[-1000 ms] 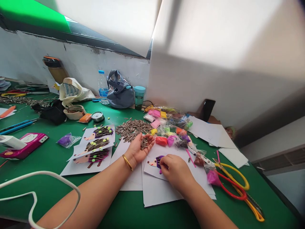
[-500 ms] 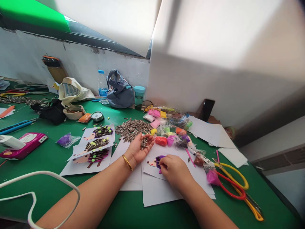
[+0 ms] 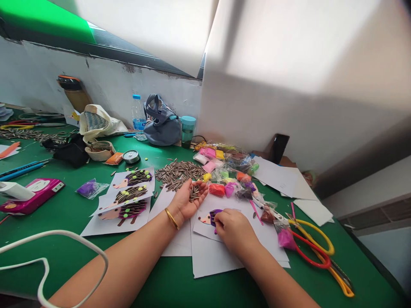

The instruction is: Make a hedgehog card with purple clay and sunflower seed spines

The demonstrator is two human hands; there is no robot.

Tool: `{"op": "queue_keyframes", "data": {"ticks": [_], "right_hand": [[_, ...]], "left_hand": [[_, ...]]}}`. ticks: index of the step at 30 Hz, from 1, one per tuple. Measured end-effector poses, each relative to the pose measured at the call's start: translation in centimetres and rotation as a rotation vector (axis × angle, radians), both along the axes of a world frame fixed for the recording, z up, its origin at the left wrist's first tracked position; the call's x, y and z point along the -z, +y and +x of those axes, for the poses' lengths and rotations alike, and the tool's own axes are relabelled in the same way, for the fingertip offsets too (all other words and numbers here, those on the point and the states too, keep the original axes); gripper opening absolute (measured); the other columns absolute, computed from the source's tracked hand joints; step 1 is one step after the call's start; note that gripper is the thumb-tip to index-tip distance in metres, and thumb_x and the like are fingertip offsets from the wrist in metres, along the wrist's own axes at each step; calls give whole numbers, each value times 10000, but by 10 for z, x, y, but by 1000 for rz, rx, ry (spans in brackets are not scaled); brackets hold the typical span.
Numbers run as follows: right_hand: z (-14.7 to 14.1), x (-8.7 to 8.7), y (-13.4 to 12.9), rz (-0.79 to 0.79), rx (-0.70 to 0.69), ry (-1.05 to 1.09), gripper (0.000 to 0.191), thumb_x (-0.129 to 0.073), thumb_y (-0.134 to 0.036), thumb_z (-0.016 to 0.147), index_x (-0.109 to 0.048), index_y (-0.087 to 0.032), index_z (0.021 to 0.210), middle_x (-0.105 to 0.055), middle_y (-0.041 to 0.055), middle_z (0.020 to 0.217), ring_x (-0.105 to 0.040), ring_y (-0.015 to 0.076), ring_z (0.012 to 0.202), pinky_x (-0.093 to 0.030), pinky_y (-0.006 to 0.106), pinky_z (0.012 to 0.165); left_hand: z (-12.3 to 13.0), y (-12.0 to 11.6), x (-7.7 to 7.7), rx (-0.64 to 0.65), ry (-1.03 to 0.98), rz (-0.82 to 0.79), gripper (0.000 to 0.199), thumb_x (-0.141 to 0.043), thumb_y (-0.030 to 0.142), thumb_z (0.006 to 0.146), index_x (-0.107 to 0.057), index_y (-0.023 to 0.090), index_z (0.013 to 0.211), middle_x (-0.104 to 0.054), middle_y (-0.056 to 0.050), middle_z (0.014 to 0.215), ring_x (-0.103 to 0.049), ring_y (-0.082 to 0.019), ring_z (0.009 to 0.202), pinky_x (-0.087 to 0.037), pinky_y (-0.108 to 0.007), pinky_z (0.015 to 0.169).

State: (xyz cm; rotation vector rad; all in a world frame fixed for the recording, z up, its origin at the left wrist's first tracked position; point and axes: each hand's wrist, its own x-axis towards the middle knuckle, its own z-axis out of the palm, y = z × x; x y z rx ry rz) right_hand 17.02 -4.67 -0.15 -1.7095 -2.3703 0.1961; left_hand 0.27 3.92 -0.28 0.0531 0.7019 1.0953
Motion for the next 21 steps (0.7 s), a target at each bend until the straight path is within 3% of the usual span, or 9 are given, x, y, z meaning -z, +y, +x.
{"op": "queue_keyframes", "data": {"ticks": [9,17,21], "right_hand": [[5,-5,0,58,-44,149,73,-631,-166,813,-657,-198,753,-634,23,769,-570,172,747,-374,278,674],[9,-11,4,374,-93,335,165,-542,-195,903,-679,-209,995,-636,61,905,-565,203,859,-414,328,761],[0,-15,11,464,-120,358,197,-540,-201,913,-678,-233,1050,-643,64,1007,-572,208,939,-414,344,803]], "left_hand": [[0,-2,-3,22,-26,3,345,-395,370,973,-596,101,895,-657,-125,869,-690,-193,791,-607,-339,740],[6,-21,-19,193,-143,70,435,-326,422,988,-608,92,990,-663,-158,966,-680,-207,906,-575,-326,787],[10,-30,-26,246,-165,126,431,-331,418,989,-614,95,1021,-674,-154,972,-679,-194,858,-564,-278,704]]}}
